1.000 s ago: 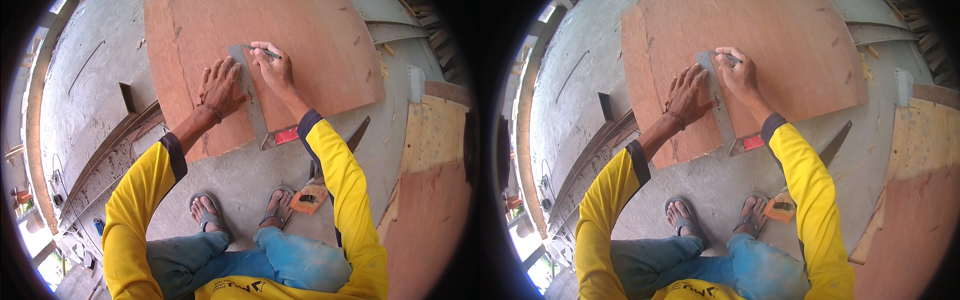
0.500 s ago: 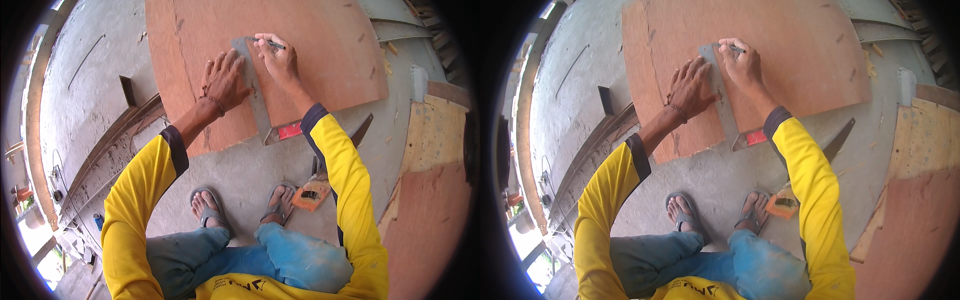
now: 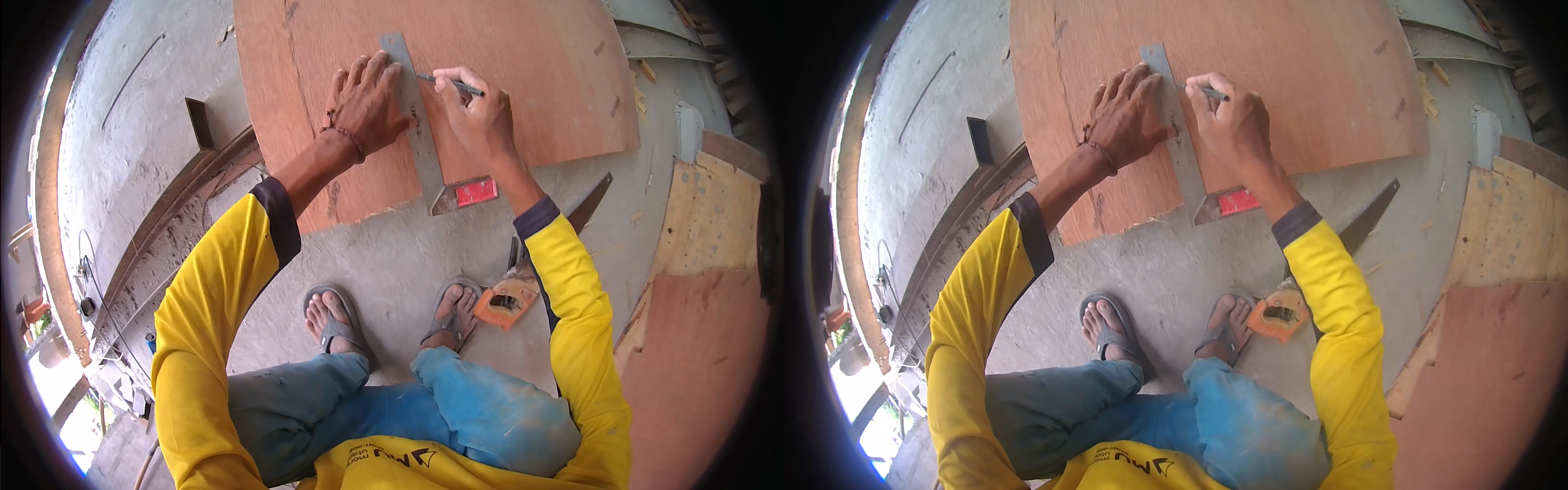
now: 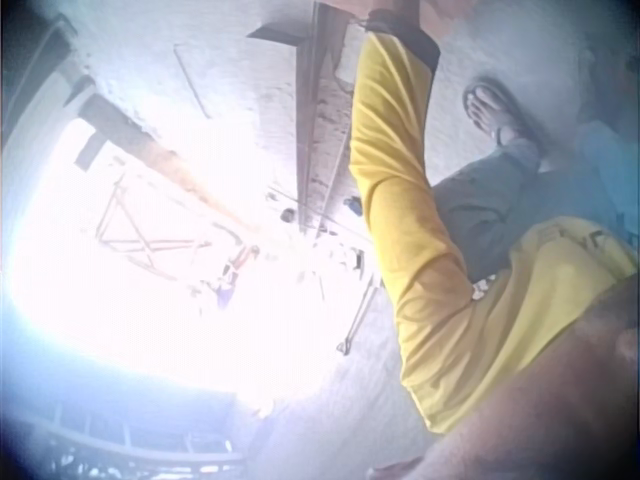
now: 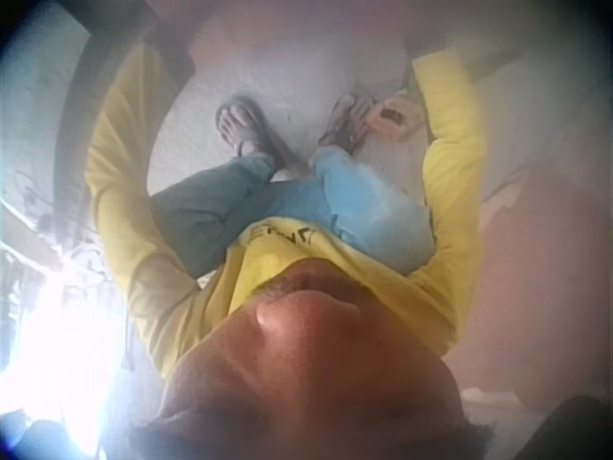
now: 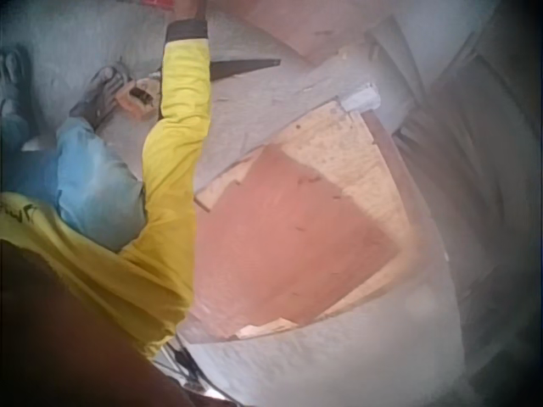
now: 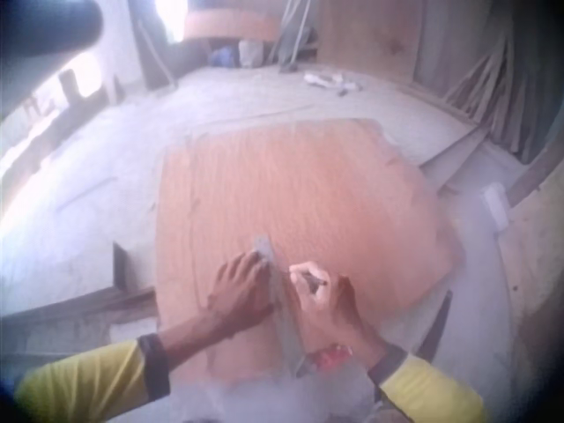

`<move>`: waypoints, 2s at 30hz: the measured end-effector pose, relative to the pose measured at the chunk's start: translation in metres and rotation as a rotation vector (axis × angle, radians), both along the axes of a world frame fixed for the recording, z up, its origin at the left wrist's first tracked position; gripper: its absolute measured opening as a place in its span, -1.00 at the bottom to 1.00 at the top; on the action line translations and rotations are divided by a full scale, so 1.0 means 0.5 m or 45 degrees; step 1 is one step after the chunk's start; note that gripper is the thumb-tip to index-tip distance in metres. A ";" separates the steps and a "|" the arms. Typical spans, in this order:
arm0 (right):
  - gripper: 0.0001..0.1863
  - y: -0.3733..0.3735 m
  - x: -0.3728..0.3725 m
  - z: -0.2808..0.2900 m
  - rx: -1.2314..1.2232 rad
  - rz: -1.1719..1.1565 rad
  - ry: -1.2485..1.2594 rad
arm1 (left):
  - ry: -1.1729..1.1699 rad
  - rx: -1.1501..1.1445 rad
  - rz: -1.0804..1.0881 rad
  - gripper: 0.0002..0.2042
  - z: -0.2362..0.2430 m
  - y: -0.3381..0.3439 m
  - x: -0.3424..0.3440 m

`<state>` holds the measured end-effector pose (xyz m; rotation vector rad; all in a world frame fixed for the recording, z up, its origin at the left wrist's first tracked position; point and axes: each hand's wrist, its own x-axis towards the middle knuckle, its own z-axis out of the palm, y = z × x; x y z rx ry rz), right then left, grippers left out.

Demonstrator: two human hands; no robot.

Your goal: The person is cutting a large piece of plywood using a hand saw. They measure and mark the wood with a ruler and pencil, then proceed to cut along the marked line. The person adjusts the wood and continues cutting until the piece is separated.

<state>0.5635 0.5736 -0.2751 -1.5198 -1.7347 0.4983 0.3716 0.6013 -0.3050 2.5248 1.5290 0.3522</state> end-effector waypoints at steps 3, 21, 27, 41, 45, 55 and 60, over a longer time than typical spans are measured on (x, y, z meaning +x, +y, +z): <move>-0.76 -0.062 0.010 0.001 0.018 0.026 -0.008 | 0.003 0.026 0.004 -0.17 -0.005 0.000 0.000; -0.87 -0.239 0.047 0.026 -0.250 0.009 -0.149 | -0.005 0.043 -0.014 -0.21 -0.003 0.004 -0.004; -0.73 -0.222 0.085 0.012 0.138 -0.127 0.284 | -0.027 0.014 -0.017 -0.21 -0.009 0.006 -0.001; -0.69 -0.336 0.055 -0.100 -1.105 -0.630 1.613 | 0.029 -0.026 0.007 -0.22 0.004 0.006 -0.003; -0.67 -0.326 0.039 -0.110 -1.146 -0.658 1.629 | 0.061 -0.041 0.012 -0.20 -0.001 0.002 -0.002; -0.66 -0.321 0.012 -0.118 -1.135 -0.630 1.635 | 0.093 -0.065 0.005 -0.18 0.003 0.001 -0.003; -0.67 -0.318 0.013 -0.115 -1.148 -0.598 1.627 | 0.124 -0.068 0.005 -0.17 0.008 0.002 -0.004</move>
